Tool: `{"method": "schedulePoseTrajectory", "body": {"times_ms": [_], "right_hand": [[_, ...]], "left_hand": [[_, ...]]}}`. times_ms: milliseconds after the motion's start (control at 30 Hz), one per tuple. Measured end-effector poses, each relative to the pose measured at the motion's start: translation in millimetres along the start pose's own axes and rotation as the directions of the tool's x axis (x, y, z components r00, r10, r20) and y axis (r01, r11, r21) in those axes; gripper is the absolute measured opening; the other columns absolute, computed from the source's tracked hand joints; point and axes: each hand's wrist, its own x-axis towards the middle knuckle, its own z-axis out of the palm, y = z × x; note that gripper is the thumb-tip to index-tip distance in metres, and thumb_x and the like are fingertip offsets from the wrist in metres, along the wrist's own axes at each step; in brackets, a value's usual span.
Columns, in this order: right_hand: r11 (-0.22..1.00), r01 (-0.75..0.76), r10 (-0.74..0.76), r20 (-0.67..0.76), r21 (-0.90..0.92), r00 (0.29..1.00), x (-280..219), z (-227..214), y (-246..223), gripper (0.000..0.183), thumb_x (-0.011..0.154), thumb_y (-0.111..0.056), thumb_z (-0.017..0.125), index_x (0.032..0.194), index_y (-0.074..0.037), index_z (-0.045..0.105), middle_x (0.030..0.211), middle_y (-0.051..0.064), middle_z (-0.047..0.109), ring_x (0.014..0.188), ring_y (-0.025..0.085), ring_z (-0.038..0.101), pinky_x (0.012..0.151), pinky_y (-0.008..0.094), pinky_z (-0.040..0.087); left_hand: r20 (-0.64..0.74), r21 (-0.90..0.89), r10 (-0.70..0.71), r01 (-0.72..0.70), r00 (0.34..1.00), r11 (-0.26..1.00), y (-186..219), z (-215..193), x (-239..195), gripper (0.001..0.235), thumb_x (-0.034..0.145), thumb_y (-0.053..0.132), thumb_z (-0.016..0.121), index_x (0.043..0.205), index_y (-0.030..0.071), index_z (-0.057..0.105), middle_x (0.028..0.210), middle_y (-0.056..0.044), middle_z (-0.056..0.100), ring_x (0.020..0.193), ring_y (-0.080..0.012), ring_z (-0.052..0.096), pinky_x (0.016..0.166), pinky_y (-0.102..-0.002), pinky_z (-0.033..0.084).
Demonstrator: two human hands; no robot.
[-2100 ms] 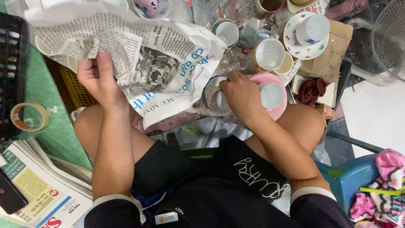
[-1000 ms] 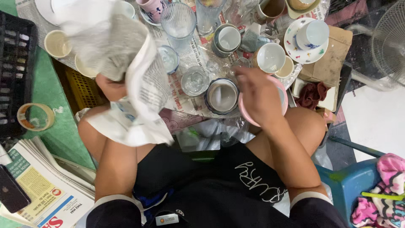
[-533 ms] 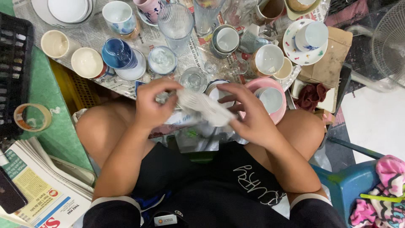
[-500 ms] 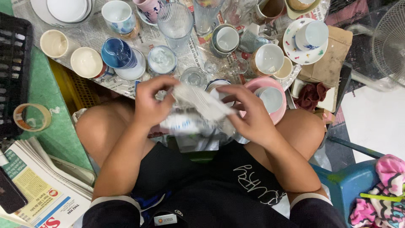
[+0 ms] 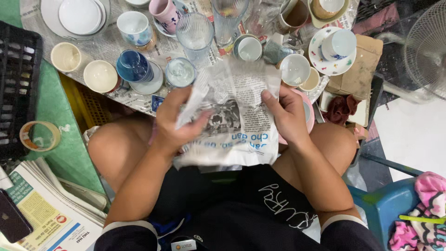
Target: The person wraps various small dishes, including cups and bowls, in newspaper. They fold the paper around each item and place the wrapped items into a black plastic crate.
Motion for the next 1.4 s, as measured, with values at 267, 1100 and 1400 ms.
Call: {"method": "schedulePoseTrajectory", "body": {"times_ms": [267, 1100, 1400], "right_hand": [[0.978, 0.047, -0.021, 0.126, -0.203, 0.992, 7.7, -13.4, -6.0, 0.016, 0.103, -0.005, 0.063, 0.116, 0.003, 0.069, 0.103, 0.003, 0.073, 0.089, 0.006, 0.064, 0.075, 0.024, 0.051], [0.961, 0.058, -0.106, -0.165, -0.272, 0.981, 10.0, -10.1, -1.7, 0.018, 0.102, -0.013, 0.069, 0.096, 0.003, 0.073, 0.075, -0.001, 0.069, 0.066, 0.004, 0.057, 0.057, 0.022, 0.045], [0.979, 0.165, -0.169, -0.027, -0.117, 0.985, 7.3, -1.7, -13.0, 0.014, 0.097, 0.001, 0.071, 0.110, 0.003, 0.067, 0.102, 0.006, 0.075, 0.093, 0.009, 0.071, 0.082, 0.026, 0.059]], "left_hand": [[-0.186, -0.346, -0.519, 0.439, 0.834, 0.829, -47.5, 1.1, -12.6, 0.022, 0.102, 0.017, 0.076, 0.099, -0.005, 0.072, 0.081, 0.002, 0.065, 0.068, -0.0018, 0.051, 0.060, -0.020, 0.039], [0.186, -0.355, -0.485, 0.519, 0.855, 0.778, -21.0, -22.5, 15.3, 0.027, 0.091, 0.011, 0.080, 0.111, -0.005, 0.072, 0.105, -0.009, 0.078, 0.092, -0.0133, 0.071, 0.083, -0.029, 0.057], [0.259, -0.237, -0.378, 0.437, 0.889, 0.867, -19.0, -26.2, 16.3, 0.019, 0.091, 0.008, 0.081, 0.106, -0.002, 0.076, 0.099, -0.007, 0.079, 0.087, -0.0107, 0.071, 0.078, -0.028, 0.056]]}}
